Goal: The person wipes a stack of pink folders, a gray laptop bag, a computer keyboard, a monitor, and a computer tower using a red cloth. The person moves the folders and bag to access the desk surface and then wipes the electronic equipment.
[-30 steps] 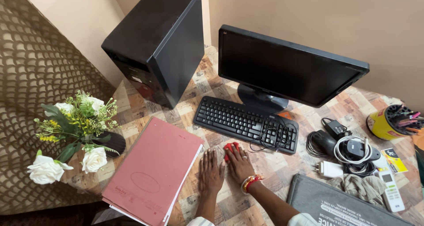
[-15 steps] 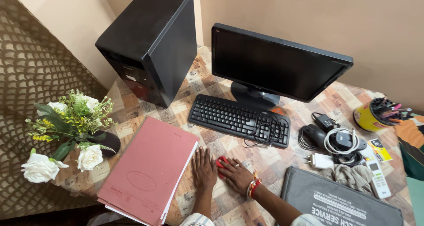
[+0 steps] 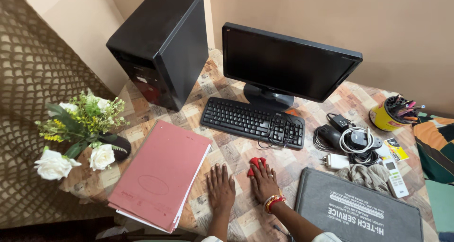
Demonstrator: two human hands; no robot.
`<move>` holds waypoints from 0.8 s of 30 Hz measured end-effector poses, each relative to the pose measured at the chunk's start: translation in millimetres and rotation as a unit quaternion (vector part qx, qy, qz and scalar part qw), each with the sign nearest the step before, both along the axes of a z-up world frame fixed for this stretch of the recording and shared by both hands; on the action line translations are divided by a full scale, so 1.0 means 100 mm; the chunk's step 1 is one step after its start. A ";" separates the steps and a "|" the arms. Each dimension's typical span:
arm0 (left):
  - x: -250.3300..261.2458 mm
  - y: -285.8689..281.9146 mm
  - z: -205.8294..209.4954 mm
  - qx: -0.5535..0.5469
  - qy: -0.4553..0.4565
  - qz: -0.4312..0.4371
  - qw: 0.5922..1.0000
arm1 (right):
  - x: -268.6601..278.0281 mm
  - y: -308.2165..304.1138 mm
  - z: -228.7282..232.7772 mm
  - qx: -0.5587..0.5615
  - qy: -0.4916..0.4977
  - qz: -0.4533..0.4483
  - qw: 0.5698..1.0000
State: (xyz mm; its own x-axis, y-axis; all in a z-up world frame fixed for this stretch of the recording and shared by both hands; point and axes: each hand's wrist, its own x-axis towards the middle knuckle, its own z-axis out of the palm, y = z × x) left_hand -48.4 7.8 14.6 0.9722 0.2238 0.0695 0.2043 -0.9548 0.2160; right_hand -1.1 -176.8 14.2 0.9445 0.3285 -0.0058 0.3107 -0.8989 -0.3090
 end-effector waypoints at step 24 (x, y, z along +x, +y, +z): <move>-0.53 -0.52 -0.26 0.016 -0.005 -0.114 0.993 | -0.61 -0.53 -0.06 0.096 0.083 0.181 0.975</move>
